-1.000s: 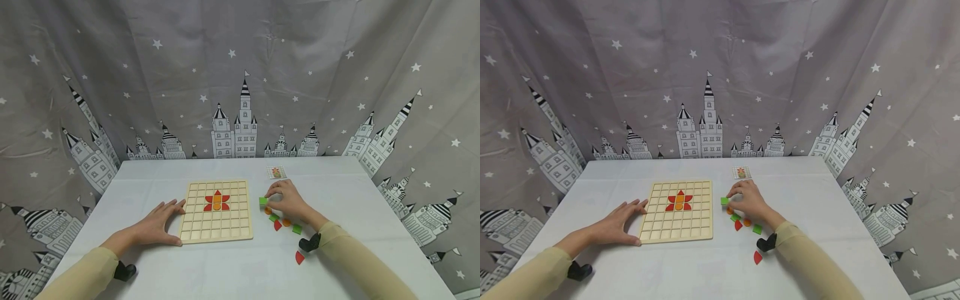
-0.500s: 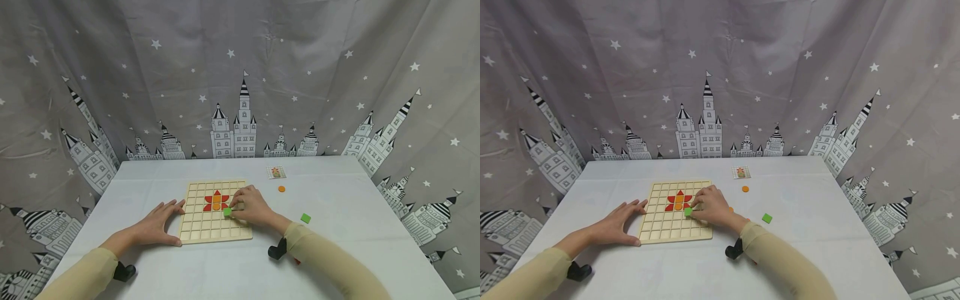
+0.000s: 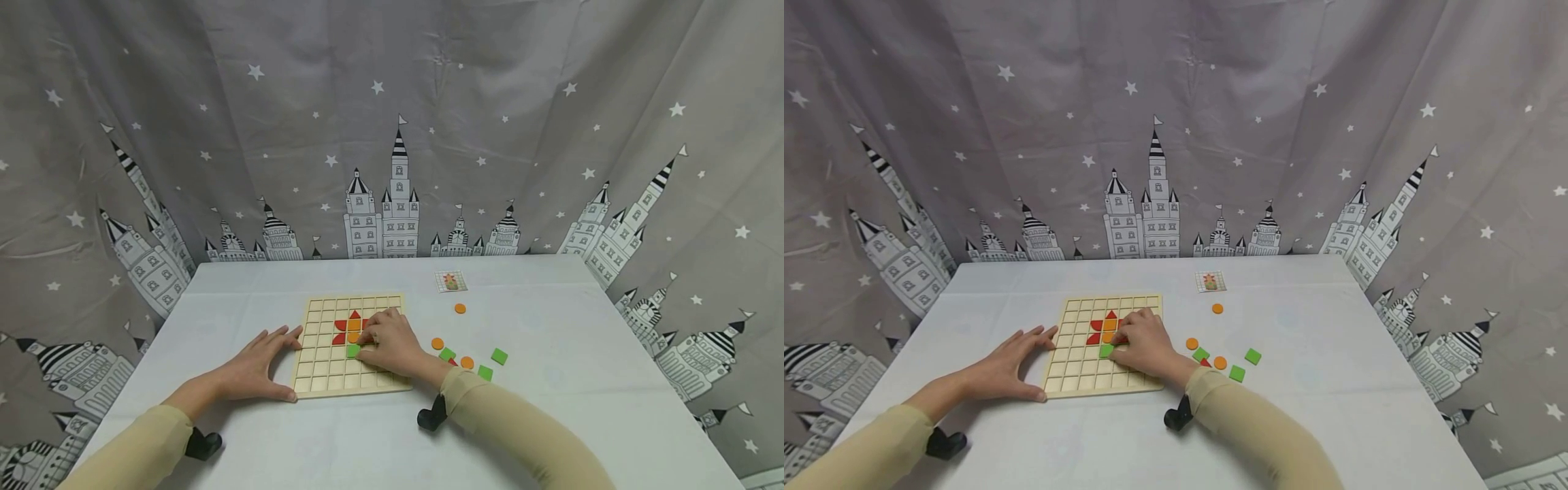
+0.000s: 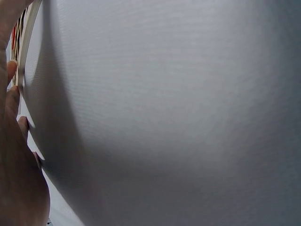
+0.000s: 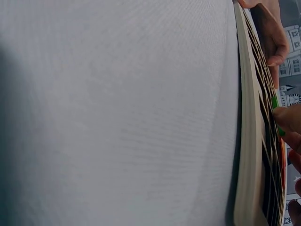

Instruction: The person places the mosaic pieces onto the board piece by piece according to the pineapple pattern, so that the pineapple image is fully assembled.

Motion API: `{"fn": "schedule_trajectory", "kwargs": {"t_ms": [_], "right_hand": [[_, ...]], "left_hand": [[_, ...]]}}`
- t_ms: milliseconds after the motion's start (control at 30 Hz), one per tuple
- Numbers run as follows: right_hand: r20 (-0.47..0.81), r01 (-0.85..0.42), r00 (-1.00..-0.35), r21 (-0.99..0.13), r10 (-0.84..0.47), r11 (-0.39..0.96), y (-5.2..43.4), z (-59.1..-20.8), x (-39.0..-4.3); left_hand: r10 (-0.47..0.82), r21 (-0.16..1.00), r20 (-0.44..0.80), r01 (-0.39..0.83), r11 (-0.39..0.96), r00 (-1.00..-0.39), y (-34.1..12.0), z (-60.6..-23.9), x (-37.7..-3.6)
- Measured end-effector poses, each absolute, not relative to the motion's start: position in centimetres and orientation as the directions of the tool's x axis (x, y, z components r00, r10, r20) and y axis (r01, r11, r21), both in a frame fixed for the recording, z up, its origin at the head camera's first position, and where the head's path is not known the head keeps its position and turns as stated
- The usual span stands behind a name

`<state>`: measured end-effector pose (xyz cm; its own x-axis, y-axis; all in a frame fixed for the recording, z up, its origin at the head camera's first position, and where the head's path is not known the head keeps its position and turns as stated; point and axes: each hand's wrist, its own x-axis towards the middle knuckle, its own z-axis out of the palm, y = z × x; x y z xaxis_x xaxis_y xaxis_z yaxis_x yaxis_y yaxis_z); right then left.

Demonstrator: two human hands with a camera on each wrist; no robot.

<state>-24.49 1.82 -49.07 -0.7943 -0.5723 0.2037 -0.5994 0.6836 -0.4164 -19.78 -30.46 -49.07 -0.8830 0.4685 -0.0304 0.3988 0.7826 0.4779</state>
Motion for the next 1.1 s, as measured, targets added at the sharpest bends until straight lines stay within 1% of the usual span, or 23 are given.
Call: {"fn": "schedule_trajectory", "kwargs": {"t_ms": [567, 900, 1100], "right_hand": [[0.201, -0.588, -0.801, -0.442, -0.564, 0.677, 2.4, -48.5, -24.4], [0.178, -0.522, -0.843, -0.496, -0.508, 0.693, 5.5, -47.7, -25.1], [0.210, -0.524, -0.842, -0.538, -0.497, 0.661, 7.8, -47.6, -25.3]], "left_hand": [[0.452, 0.469, -0.044, 0.381, 0.797, -0.891, -30.4, -49.2, -19.8], [0.451, 0.469, -0.049, 0.378, 0.798, -0.891, -30.4, -49.2, -19.8], [0.449, 0.467, -0.052, 0.375, 0.801, -0.892, -30.4, -49.2, -19.8]]}}
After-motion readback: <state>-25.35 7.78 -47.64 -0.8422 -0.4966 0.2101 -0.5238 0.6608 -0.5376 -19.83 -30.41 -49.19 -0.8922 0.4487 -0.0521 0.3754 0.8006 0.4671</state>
